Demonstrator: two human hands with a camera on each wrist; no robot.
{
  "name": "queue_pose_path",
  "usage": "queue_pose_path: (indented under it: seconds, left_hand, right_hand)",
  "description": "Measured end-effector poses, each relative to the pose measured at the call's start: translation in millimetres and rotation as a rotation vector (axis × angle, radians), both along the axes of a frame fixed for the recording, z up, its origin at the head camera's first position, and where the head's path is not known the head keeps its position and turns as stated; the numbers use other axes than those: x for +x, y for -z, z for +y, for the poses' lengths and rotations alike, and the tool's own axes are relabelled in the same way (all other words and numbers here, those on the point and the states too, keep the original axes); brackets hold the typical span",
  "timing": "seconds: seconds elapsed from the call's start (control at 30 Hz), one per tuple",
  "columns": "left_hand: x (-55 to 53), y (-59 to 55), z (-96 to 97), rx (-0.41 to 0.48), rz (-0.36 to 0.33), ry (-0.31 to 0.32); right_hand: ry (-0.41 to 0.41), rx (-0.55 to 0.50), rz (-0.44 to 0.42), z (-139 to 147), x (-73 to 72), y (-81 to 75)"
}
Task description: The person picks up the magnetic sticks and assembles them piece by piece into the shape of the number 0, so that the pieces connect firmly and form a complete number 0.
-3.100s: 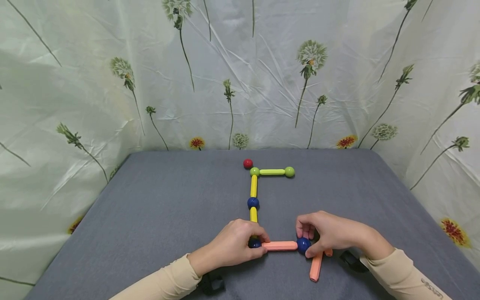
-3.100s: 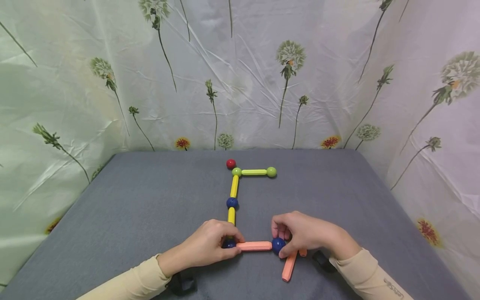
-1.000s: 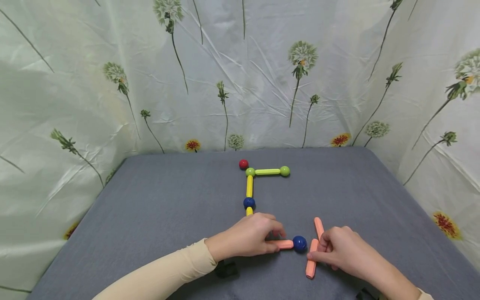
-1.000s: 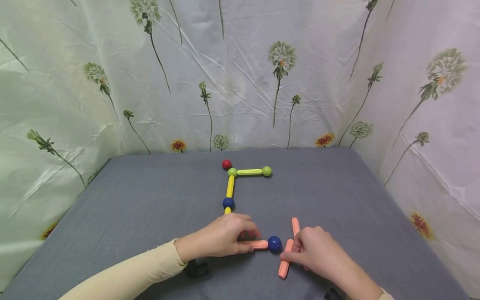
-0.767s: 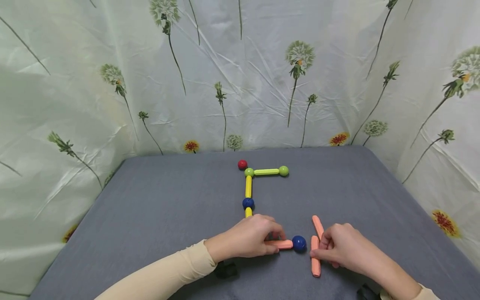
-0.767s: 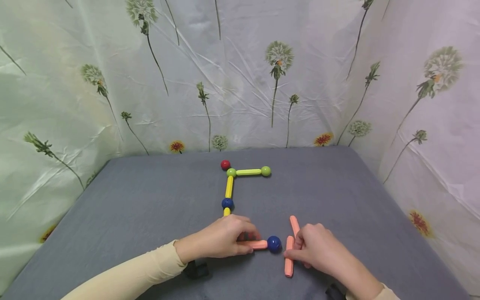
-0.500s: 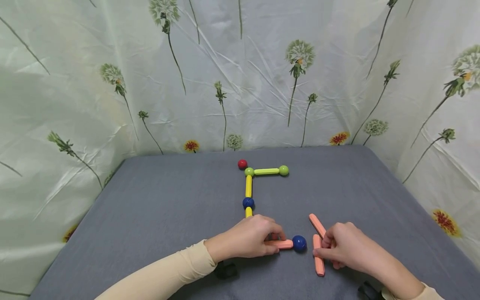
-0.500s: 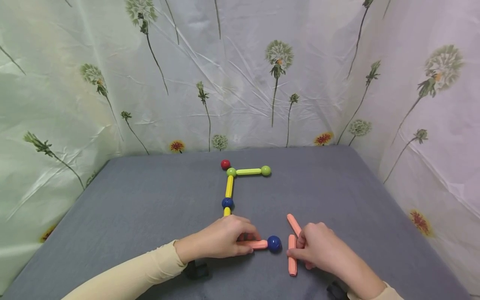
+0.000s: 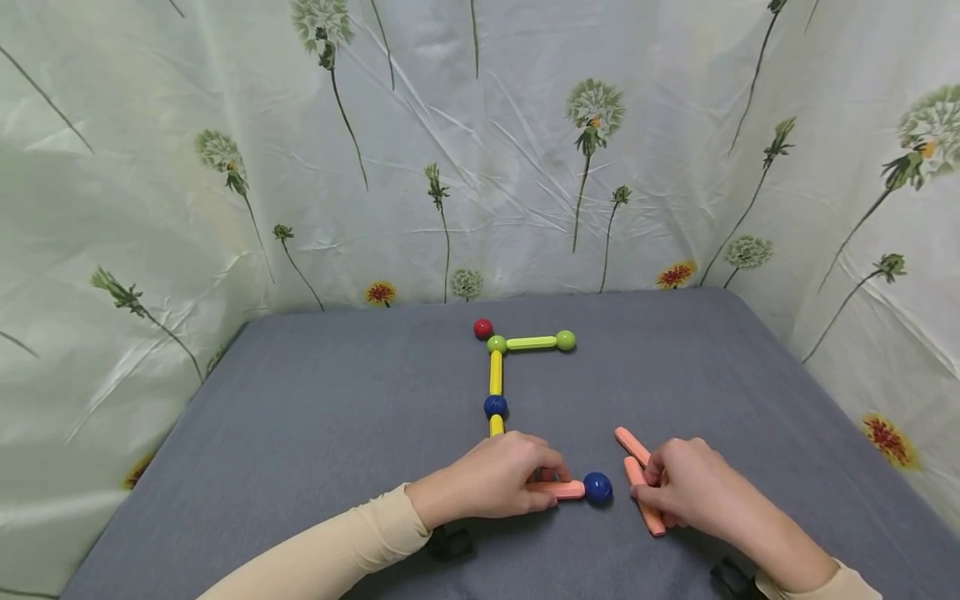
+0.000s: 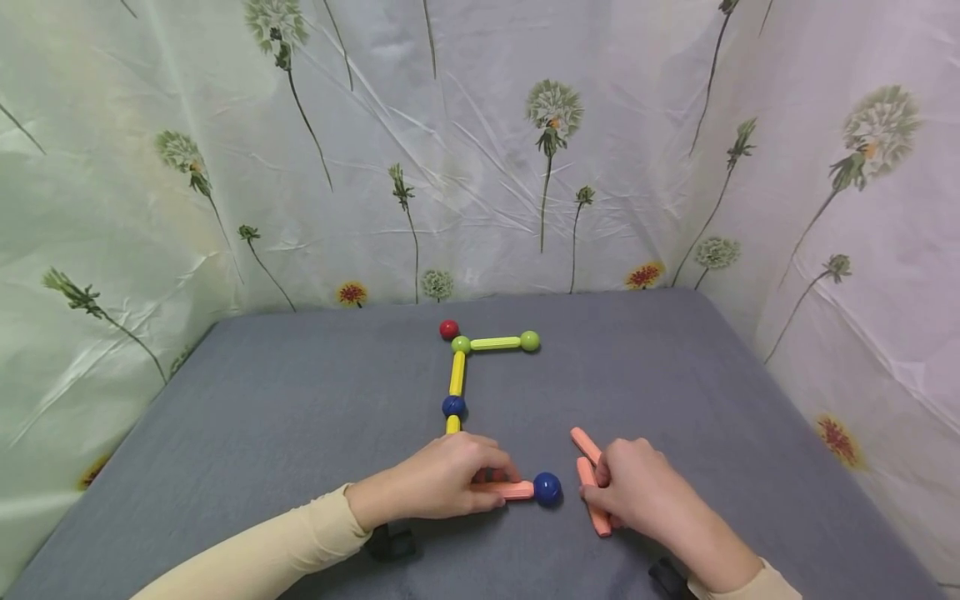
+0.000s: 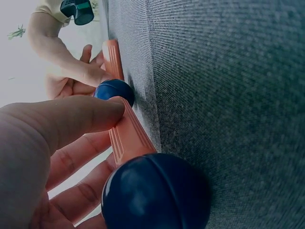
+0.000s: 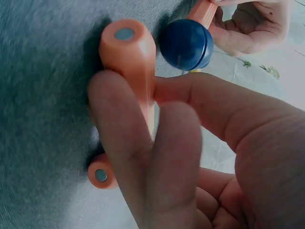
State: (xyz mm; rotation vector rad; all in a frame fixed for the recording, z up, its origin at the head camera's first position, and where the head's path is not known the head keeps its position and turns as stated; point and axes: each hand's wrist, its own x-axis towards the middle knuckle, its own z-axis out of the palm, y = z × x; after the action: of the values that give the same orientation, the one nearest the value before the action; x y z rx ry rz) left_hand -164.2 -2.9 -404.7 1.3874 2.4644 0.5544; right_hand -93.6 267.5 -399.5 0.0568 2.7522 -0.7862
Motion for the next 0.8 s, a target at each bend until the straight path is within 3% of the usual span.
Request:
queue_pose_path:
  seconds: [0.23, 0.5, 0.8]
  left_hand:
    - [0.4, 0.6, -0.4, 0.003, 0.000, -0.002]
    - [0.8, 0.1, -0.8, 0.004, -0.003, -0.009]
    - [1.8, 0.2, -0.1, 0.006, 0.007, -0.010]
  right_hand:
    - [-0.028, 0.063, 0.073, 2, -1.4, 0.3]
    - [-0.048, 0.152, 0.096, -3, -3.1, 0.9]
    - [-0.088, 0.069, 0.179, -3, -10.4, -4.6]
